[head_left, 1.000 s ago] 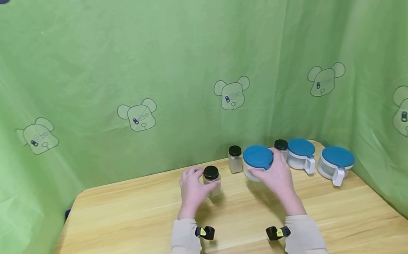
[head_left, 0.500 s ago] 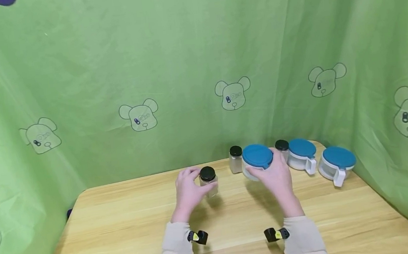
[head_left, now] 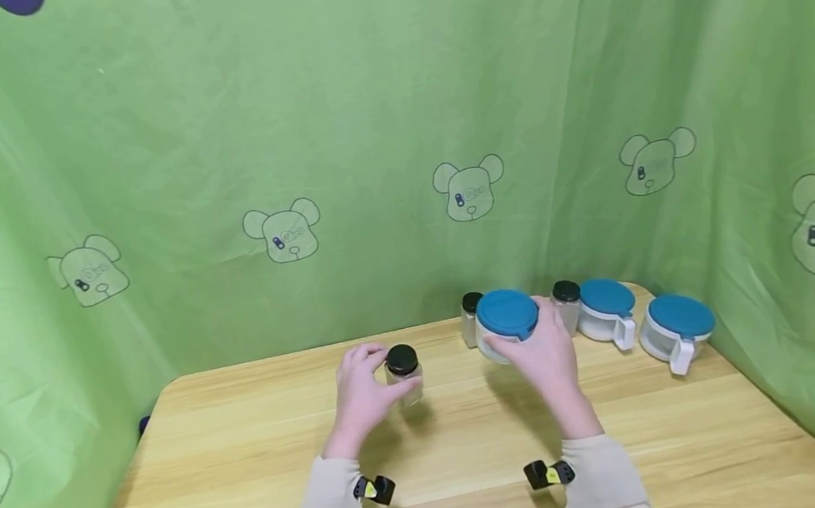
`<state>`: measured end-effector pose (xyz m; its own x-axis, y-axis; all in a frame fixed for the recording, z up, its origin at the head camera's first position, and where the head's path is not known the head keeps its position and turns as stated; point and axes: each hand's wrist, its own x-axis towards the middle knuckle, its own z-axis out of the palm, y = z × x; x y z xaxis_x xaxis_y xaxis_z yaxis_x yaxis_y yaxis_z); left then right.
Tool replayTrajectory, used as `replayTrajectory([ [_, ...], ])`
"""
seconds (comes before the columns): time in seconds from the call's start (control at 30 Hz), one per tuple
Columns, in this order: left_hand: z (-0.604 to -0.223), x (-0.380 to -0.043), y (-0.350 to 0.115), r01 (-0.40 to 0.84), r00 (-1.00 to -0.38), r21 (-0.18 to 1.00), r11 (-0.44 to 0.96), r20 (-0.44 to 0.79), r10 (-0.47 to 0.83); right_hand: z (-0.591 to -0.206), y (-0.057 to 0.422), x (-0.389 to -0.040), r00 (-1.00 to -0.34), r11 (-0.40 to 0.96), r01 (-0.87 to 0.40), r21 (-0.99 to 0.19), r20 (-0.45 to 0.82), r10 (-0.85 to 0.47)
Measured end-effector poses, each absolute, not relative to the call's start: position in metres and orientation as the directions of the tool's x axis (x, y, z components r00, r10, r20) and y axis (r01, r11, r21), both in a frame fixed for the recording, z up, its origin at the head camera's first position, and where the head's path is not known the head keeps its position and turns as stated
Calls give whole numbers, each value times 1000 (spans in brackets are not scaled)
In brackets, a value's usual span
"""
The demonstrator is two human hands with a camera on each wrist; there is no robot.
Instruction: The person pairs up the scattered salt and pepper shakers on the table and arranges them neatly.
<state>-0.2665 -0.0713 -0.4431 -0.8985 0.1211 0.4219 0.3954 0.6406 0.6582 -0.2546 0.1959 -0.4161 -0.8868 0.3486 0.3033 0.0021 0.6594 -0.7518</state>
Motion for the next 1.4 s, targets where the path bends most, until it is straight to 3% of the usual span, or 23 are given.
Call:
replayTrajectory([
  [1.4, -442, -251, -146, 349, -907, 642, 683, 415, 74, -426, 137, -247, -914, 669, -61, -741, 311, 261],
])
